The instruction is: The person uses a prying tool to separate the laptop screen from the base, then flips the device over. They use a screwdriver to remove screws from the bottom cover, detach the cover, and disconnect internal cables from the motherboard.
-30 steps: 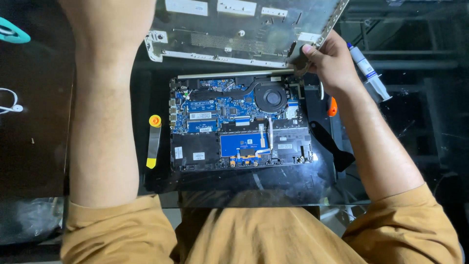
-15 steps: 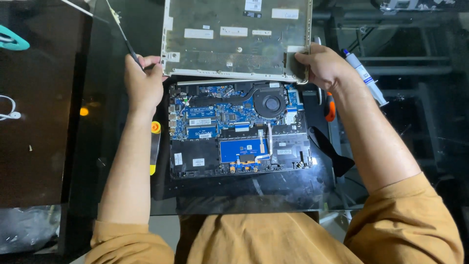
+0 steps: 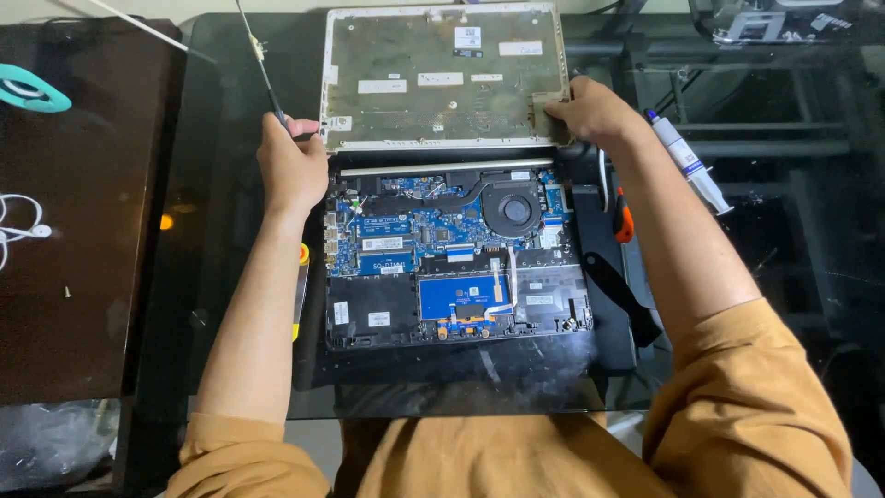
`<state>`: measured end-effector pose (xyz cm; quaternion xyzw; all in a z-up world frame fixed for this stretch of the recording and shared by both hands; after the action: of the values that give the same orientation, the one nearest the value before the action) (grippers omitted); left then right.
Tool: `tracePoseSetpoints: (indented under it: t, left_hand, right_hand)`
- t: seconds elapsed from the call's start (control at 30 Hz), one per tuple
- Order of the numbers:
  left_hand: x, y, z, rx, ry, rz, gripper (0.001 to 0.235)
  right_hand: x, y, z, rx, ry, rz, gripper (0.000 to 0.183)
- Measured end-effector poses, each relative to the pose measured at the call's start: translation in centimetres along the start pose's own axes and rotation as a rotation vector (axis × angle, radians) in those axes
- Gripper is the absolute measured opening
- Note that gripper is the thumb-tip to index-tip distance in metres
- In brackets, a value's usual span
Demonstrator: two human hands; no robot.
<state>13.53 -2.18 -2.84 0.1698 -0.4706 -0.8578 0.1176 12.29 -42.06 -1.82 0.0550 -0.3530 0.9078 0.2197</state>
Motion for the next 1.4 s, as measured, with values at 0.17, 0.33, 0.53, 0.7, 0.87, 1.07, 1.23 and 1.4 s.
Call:
tracePoseSetpoints:
  t: [0.17,0.33,0.53,0.7,0.87,1.07,1.23,1.4]
  left_hand:
    - [-0.2,-1.4,-0.3,-0.037,0.001,-0.023,0.022]
    - [-0.5,-1.2,-0.9,-0.030,-0.024,-0.077,0.019]
    - [-1.5,-1.3,-1.8,-0.064,-0.005,-0.104,0.023]
    - [-2.0,-1.9,-2.4,-0.081,-0.005,-0.139,0.021]
    - [-0.9,-2.1,-1.0,-0.055,-0.023,-0.226,0.022]
    - [5.5,2.6,6.5,-0.355,-0.077,-0.326,0.037]
    - [8.5,2.1,6.7,-0.115,-0.219,-0.163,0.019]
    - [8.5,0.3,5.5,-0.137,-0.180,-0.068,0.022]
  right_hand:
    - [-0.4,0.8,-1.3,0.058,-0.009,-0.070,0.028]
    - [-2.7,2.8,-1.5,0.222,0.275,0.017,0.058]
    - [-5.5,4.8,-2.3,0.140,0.396,0.163,0.037]
    - [-6.8,6.0,-2.9,0.151,0.544,0.373,0.029]
    - [-3.2,5.2,-2.0,0.191,0.574,0.504,0.032]
    - [12.2,1.6,0.8,0.040,0.494,0.635,0.052]
    - [17.8,3.7,-1.1,0.210,0.217,0.403,0.081]
    - [18.3,6.0,-1.1,0.195,0.233,0.413,0.082]
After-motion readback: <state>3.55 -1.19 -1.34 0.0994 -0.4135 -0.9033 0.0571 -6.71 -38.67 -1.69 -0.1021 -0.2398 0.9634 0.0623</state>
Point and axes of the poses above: each hand's wrist, its own x-axis away from the middle knuckle, its own z-axis out of the back of the hand, y = z × x, the point moved 5 cm from there along -x, towards the middle knuckle, and after that the axes turned 15 degrees about y, right-handed, at the moved point
